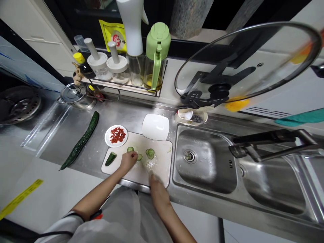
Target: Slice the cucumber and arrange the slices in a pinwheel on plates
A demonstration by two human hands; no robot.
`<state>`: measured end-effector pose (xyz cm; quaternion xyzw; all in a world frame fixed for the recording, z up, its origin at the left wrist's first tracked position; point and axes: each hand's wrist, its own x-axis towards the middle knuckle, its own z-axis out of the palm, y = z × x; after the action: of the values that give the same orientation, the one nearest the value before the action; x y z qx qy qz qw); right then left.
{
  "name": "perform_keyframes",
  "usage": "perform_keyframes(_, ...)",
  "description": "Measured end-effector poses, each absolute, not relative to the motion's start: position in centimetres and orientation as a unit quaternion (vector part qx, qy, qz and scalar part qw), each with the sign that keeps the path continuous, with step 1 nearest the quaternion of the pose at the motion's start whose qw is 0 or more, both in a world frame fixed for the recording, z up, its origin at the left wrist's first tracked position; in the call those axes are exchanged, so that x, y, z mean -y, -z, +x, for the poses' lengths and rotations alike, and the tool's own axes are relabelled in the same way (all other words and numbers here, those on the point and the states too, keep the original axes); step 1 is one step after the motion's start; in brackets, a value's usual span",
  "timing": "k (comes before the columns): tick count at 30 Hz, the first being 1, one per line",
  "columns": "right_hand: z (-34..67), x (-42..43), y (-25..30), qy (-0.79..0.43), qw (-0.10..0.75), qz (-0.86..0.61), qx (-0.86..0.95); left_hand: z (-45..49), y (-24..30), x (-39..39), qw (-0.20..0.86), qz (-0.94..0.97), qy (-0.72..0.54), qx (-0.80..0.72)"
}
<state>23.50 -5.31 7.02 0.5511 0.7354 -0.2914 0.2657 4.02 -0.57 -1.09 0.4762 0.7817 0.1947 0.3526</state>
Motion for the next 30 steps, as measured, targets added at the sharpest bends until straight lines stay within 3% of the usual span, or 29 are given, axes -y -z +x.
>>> perform_keyframes(15, 25.5, 6.6, -5.6, 0.347, 0.239, 0.563, -0.711, -0.4, -0.6, 0.3, 0.272, 0.437, -0.25, -0.82)
perform_keyframes(30, 25.5, 6.7, -5.2, 0.348, 0.222, 0.571, -0.709, -0.7, 0.8, 0.4, 0.228, 0.496, -0.221, -0.808)
